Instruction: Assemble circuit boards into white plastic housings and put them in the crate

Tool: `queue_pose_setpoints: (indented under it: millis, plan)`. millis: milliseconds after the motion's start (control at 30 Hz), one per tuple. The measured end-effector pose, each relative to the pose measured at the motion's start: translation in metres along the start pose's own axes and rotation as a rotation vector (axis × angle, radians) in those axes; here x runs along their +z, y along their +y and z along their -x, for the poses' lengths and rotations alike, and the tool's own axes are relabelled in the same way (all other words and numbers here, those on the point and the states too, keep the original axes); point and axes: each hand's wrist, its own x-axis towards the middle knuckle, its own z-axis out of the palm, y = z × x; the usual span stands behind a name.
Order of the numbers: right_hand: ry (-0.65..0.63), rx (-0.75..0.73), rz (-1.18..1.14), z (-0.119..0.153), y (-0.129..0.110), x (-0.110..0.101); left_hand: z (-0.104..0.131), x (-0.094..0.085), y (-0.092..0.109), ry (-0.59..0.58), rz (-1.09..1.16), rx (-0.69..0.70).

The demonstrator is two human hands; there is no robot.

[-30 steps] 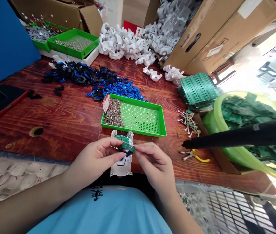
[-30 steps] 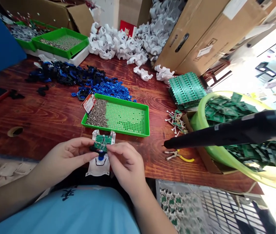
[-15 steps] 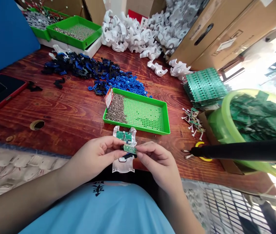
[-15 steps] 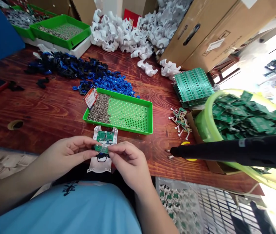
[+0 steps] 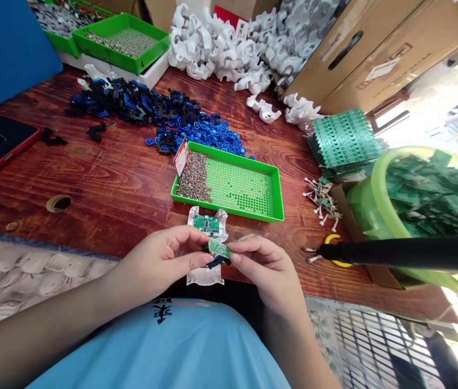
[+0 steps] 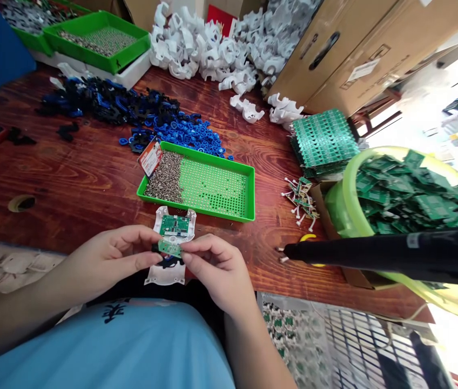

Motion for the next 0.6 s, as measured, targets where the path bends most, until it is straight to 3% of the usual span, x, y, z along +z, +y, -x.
queue_pose_setpoints:
  millis: [333,600]
  plan:
    - [-0.029,-0.14,0.262,0.0032,-0.0047,-0.0024,-0.0005,-0.0007,-0.0071,0.012,0.09,-0.094]
    - [-0.048,-0.183,0.41,0.0009,-0.0031,-0.0035,-0.001,-0.0017,-0.0067,0.076,-0.035,-0.016]
